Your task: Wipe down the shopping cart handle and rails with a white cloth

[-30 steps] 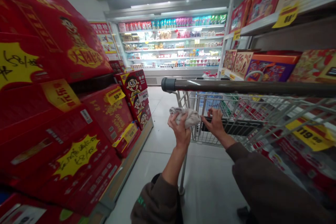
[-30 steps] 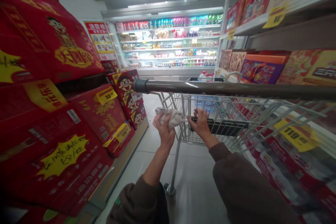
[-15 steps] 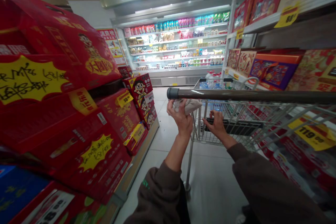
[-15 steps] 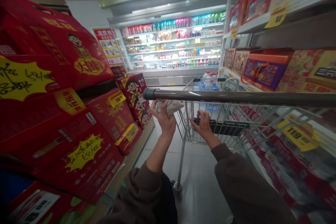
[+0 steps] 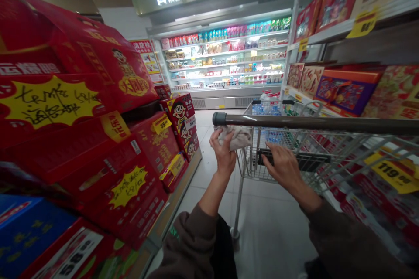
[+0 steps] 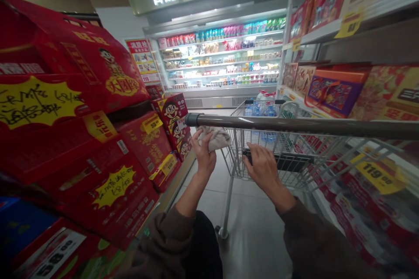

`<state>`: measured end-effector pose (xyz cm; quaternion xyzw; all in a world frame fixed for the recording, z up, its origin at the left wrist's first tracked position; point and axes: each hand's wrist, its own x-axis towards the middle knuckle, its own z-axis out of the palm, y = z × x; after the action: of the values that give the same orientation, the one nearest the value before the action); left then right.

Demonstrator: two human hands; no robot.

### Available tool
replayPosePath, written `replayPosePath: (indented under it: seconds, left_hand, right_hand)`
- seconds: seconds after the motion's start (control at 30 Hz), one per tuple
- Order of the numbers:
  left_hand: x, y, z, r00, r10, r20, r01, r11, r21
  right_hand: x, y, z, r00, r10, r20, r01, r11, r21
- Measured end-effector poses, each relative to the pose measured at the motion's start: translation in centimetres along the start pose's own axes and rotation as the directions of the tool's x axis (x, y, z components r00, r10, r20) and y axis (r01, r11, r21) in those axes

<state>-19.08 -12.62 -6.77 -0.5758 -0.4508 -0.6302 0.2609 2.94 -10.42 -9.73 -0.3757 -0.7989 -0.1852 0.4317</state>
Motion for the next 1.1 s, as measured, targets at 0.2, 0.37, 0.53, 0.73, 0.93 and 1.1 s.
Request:
replayPosePath:
  seconds: [0.2,0.37,0.53,0.73,0.93,1.1]
  left_hand:
    - [3.6,2.6,-3.1,0.903,0.168,-0.395,-0.16,0.986,0.054]
    - [8.9,5.9,-5.7,0.964,0.151,-0.218,-0.145,0.989,0.041]
    - [7.0,5.0,-7.5,0.955,0.29,-0.067,-0.285,0.956,0.073]
    - [11.7,4.5,-9.7,0.968,0.163,-0.19,-0.173,0.984,-0.038]
    - [19.6,2.1,-6.5,0.949,0.161,0.272,-0.088,0.961,-0.264]
    - [20.0,1.2,-4.0,0.707,0.209,0.676,0.168,0.878,-0.447]
  right_hand:
    - [4.9,-2.3,-9.1,0.865,-0.421,-0.274,0.462,0.881,0.105]
    - [7.3,-3.6,-12.5,0.878,-0.305,-0.37,0.291,0.952,-0.094]
    - [9.2,-3.5,-12.6,0.954,-0.19,-0.233,0.139,0.965,-0.221]
    - [12.1,-2.9,-12.6,0.964,-0.211,-0.163,0.125,0.898,-0.422]
    - [13.3,-2.7,-11.7,0.895,-0.346,-0.283,0.155,0.834,-0.53]
    - [12.9,-2.0,-11.7,0.852,-0.381,-0.359,0.131,0.819,-0.558]
